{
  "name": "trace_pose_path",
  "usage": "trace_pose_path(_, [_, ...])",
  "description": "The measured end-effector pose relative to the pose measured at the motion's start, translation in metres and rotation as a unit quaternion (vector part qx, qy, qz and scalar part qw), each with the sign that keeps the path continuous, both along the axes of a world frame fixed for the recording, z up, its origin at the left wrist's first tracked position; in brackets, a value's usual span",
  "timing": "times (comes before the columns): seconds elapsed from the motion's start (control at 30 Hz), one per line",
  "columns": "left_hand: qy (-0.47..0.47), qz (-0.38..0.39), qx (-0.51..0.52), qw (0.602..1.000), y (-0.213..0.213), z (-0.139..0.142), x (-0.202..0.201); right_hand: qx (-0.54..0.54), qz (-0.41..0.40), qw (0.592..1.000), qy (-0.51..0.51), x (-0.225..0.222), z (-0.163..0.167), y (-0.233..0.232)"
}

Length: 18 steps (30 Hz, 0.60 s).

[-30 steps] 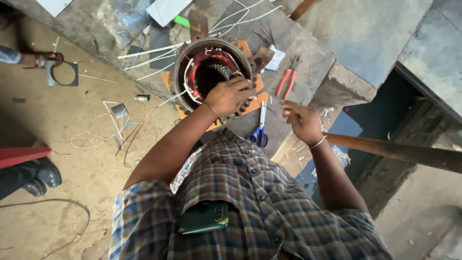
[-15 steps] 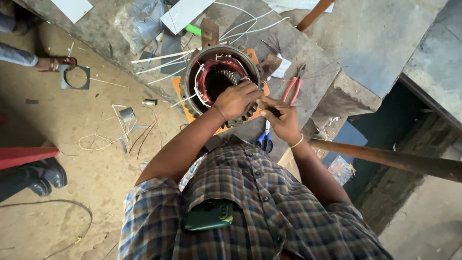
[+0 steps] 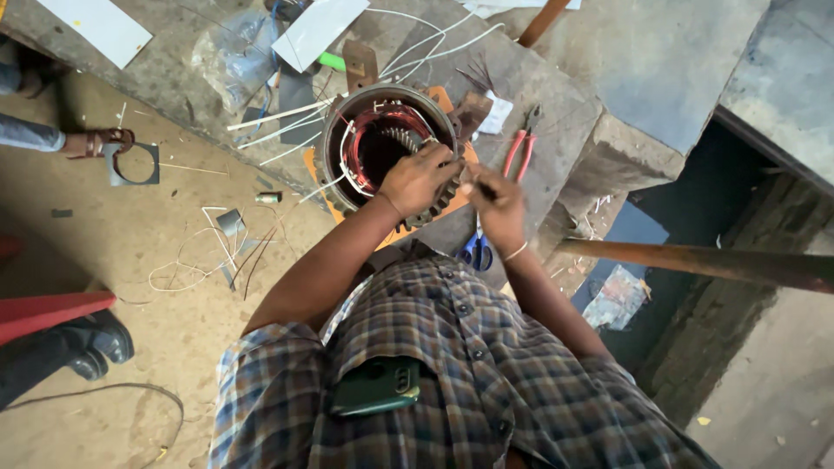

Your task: The person works on a copper-wound motor stator set on a concrete workbench, threading white insulating sleeves and wires through the winding slots and adjusting the coils by hand. Near the end they pick up pliers and use them to grip and pull wires from the stator.

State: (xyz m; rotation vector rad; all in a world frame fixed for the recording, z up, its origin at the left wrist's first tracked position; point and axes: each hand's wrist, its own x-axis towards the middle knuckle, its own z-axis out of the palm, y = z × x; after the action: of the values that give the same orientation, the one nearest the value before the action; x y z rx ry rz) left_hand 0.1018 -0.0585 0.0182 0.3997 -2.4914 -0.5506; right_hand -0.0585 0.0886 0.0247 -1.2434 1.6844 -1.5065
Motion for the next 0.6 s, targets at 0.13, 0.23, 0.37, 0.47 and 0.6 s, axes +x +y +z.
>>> trace_pose_path(0.13, [0.0,0.009,-0.014,1.0,-0.001,0.0,-0.001,0.026,-0.088,0.991,-0.092,0.001,-0.007,0.002])
trace_pose_path(0.23, [-0.035,-0.003,0.004,0.999,0.0,0.001,-0.001,0.074,-0.024,0.997,-0.019,-0.001,-0.009,0.005])
trace_pose_path(0.37, [-0.037,-0.005,-0.003,0.999,-0.002,0.002,-0.003,-0.012,-0.088,0.981,-0.173,0.001,-0.013,0.001])
trace_pose_path(0.47, [-0.042,0.0,-0.013,0.999,-0.003,0.0,-0.003,-0.013,-0.071,0.939,-0.335,0.004,-0.018,-0.002])
trace_pose_path(0.6, [-0.053,-0.005,-0.015,0.998,-0.003,-0.006,-0.004,0.034,-0.063,0.921,-0.383,0.001,-0.03,-0.003])
